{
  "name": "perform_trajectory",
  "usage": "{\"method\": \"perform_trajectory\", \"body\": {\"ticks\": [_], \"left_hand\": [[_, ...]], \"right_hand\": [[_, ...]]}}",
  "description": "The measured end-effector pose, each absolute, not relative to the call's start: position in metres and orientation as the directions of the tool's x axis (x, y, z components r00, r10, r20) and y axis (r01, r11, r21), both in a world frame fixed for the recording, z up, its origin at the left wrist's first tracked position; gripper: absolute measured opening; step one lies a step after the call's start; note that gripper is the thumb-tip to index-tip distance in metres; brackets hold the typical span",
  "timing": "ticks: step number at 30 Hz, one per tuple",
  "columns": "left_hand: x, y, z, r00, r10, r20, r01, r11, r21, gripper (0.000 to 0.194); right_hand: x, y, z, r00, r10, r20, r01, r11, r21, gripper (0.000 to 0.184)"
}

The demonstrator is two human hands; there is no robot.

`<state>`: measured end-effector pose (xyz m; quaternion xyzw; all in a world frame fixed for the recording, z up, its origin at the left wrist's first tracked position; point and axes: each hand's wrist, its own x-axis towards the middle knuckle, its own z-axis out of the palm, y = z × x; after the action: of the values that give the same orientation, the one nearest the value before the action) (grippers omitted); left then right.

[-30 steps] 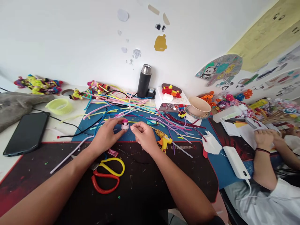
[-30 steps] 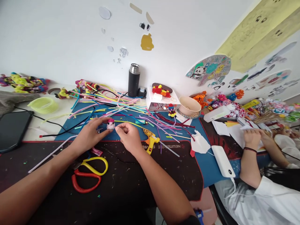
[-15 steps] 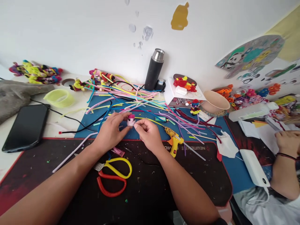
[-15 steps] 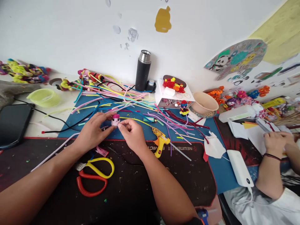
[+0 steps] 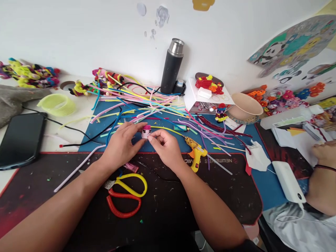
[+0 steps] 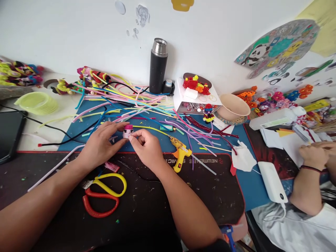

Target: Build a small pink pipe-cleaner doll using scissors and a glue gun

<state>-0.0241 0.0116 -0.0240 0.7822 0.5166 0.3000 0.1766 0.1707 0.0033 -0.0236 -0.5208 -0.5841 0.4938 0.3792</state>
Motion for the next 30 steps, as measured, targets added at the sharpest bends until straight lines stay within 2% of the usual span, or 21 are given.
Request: {"method": "perform_trajectory", "body": {"ticks": [9,22,30], "left_hand": [[-0.0235,0.0108,-0.0266,0.302,0.890,0.343,0.701,-0.451,0.553,0.041],[-0.0229,0.0103,-0.0275,0.316,0.889,0.331,0.708,-0.454,0.541,0.041],[-0.0216,0.0090,-0.0260,0.341,0.855,0.391,0.697,-0.509,0.505,0.039]], "right_hand": [[0.1712,0.0021,-0.0225,-0.157,0.984,-0.082,0.248,-0.041,-0.968,0.020],[0.1724,0.0016,-0.0240,-0.152,0.984,-0.094,0.267,-0.051,-0.962,0.019],[0.1726,0.0008,-0.0253,-0.149,0.985,-0.091,0.262,-0.049,-0.964,0.020]]}}
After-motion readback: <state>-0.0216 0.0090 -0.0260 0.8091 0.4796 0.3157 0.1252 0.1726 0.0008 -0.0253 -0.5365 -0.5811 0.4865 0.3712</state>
